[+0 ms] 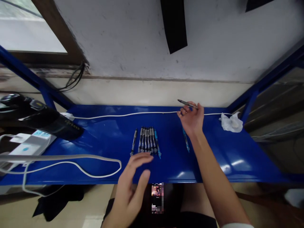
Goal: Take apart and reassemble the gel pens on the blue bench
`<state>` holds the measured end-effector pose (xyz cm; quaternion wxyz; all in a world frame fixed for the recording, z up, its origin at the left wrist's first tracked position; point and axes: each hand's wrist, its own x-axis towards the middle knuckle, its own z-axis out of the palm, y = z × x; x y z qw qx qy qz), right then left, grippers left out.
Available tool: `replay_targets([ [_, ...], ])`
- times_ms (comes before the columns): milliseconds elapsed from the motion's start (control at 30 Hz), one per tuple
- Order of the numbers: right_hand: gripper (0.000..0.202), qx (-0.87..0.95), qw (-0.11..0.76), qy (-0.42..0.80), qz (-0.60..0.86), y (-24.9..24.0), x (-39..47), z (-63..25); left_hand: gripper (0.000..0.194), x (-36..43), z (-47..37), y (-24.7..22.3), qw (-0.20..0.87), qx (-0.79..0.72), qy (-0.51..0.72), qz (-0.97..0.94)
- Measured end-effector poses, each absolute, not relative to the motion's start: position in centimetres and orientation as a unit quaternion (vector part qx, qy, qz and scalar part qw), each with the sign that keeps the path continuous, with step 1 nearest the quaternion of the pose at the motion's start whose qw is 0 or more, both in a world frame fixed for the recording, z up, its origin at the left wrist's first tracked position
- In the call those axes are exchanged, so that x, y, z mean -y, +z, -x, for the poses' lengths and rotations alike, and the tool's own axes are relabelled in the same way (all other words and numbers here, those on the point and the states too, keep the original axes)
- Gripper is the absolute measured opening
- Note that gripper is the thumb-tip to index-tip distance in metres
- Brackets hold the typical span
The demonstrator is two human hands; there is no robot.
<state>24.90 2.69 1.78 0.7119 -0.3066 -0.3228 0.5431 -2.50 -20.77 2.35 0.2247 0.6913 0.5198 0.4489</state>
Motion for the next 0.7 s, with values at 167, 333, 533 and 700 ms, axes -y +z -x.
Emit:
replay_targets([
  [167, 0.04, 0.538, 0.633, 0.277, 0.483, 0.8, 3.5, -29.1, 0.032, 14.8, 6.6, -1.8, 0.136, -0.603, 0.425, -0.661],
  [333, 0.056, 0.73, 0.327, 0.071, 0.595, -2.7, 10.5, -31.9, 0.041, 11.8, 8.5, -4.6, 0.135, -0.627, 0.398, -0.656],
  [533, 0.075, 0.764, 0.183, 0.001, 0.619, -5.0, 12.8, -30.1, 0.029, 11.9, 7.6, -4.1, 0.103, -0.634, 0.338, -0.688],
  [700, 0.085, 0.751, 0.164, -0.01, 0.639, -4.9, 12.7, -28.3, 0.03, 12.5, 7.4, -3.4, 0.1, -0.64, 0.336, -0.684],
])
